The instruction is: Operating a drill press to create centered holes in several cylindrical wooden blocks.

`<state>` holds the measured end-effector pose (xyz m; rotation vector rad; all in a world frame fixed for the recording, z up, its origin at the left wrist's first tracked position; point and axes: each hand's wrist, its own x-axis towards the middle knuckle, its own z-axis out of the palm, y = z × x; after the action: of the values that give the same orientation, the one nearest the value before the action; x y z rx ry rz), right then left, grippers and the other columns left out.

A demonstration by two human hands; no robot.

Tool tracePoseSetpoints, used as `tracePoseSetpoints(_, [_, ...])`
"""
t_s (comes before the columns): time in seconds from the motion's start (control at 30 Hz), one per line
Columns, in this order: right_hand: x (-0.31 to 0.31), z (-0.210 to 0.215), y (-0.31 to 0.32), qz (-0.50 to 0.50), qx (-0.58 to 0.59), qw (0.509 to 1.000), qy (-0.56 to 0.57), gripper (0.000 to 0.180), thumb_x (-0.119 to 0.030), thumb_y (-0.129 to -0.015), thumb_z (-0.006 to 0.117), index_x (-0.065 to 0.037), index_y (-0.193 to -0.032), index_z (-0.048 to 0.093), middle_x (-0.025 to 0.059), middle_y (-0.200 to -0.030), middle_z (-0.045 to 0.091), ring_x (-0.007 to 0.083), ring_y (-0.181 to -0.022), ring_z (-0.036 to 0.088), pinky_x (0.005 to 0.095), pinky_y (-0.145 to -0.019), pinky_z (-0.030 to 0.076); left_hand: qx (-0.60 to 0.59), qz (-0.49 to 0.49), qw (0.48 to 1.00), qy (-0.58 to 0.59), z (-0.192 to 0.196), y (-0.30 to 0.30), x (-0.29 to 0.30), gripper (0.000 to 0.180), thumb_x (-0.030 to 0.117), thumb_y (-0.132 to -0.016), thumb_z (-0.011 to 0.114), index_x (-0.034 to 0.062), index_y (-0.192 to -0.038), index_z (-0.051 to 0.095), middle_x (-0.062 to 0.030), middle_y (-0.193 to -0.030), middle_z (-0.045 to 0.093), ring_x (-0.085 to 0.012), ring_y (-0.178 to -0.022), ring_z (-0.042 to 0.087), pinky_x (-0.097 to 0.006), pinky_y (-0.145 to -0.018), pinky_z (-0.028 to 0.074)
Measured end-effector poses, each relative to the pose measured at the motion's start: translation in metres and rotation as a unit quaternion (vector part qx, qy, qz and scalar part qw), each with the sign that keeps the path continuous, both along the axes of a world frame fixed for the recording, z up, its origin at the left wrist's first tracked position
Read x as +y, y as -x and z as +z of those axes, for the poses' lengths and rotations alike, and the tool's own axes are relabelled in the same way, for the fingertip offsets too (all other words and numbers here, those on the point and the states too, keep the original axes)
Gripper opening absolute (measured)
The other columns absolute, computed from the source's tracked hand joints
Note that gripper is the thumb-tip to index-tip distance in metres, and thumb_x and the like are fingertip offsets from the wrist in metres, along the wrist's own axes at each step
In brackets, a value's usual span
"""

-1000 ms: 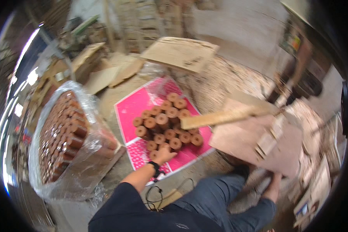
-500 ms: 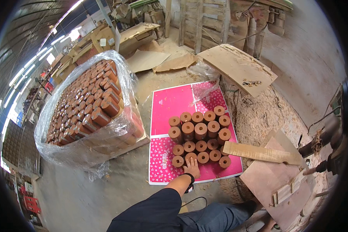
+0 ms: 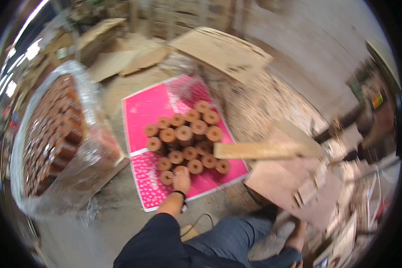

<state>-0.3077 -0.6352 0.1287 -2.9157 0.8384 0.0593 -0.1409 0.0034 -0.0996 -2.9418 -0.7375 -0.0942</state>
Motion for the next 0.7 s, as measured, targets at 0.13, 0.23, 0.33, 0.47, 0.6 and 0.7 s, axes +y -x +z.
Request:
tracePoseSetpoints(0.13, [-0.007, -0.021, 0.015, 0.014, -0.073, 0.997, 0.007, 0.041, -0.020, -0.091, 0.060, -0.003, -0.127, 0.056, 0.0240, -0.121, 0.059, 0.0400, -0.110, 0.057, 0.0446, -0.097, 0.043, -0.012, -0.031, 0.984, 0.176, 0.023, 0.019, -0.005, 0.033, 0.008, -0.076, 0.061, 0.0054, -0.107, 0.052, -0.0161, -0.099, 0.060, -0.0344, -0.096, 0.059, -0.044, -0.077, 0.051])
tracePoseSetpoints(0.23, [-0.002, -0.021, 0.018, -0.017, -0.080, 0.997, -0.001, 0.041, -0.022, -0.092, 0.058, -0.003, -0.128, 0.054, 0.0219, -0.123, 0.057, 0.0391, -0.114, 0.054, 0.0454, -0.100, 0.040, -0.038, -0.077, 0.943, 0.322, 0.083, 0.038, -0.019, 0.028, 0.006, -0.078, 0.058, 0.0085, -0.106, 0.055, -0.0181, -0.097, 0.062, -0.0395, -0.094, 0.059, -0.050, -0.079, 0.048])
tracePoseSetpoints(0.33, [0.009, -0.017, 0.009, -0.043, -0.082, 0.996, -0.011, 0.045, -0.026, -0.088, 0.062, -0.008, -0.129, 0.055, 0.0194, -0.125, 0.053, 0.0378, -0.115, 0.049, 0.0469, -0.099, 0.037, -0.001, -0.135, 0.917, 0.376, 0.167, 0.046, -0.046, 0.034, 0.005, -0.076, 0.067, 0.0091, -0.109, 0.058, -0.0159, -0.095, 0.063, -0.0351, -0.094, 0.061, -0.044, -0.076, 0.049])
tracePoseSetpoints(0.47, [0.018, -0.016, -0.006, -0.103, -0.033, 0.993, -0.038, 0.043, -0.024, -0.088, 0.061, -0.010, -0.128, 0.055, 0.0178, -0.125, 0.052, 0.0363, -0.116, 0.046, 0.0455, -0.102, 0.035, -0.027, -0.246, 0.860, 0.446, 0.268, 0.015, -0.097, 0.044, 0.002, -0.073, 0.069, 0.0073, -0.115, 0.058, -0.0151, -0.097, 0.063, -0.0333, -0.093, 0.060, -0.040, -0.075, 0.049])
tracePoseSetpoints(0.6, [0.022, -0.025, -0.008, -0.105, -0.076, 0.990, -0.054, 0.042, -0.022, -0.086, 0.063, -0.010, -0.126, 0.056, 0.0184, -0.123, 0.051, 0.0375, -0.115, 0.045, 0.0457, -0.099, 0.037, -0.158, -0.442, 0.793, 0.388, 0.318, -0.052, -0.160, 0.053, 0.004, -0.072, 0.073, 0.0032, -0.123, 0.057, -0.0156, -0.099, 0.061, -0.0346, -0.087, 0.055, -0.040, -0.076, 0.045])
tracePoseSetpoints(0.7, [0.023, -0.031, -0.001, -0.115, -0.103, 0.986, -0.060, 0.040, -0.021, -0.086, 0.063, -0.009, -0.124, 0.057, 0.0176, -0.120, 0.052, 0.0367, -0.113, 0.045, 0.0445, -0.099, 0.037, -0.208, -0.514, 0.749, 0.363, 0.320, -0.116, -0.214, 0.055, 0.000, -0.073, 0.068, 0.0066, -0.125, 0.054, -0.0133, -0.105, 0.064, -0.0357, -0.088, 0.059, -0.041, -0.077, 0.046])
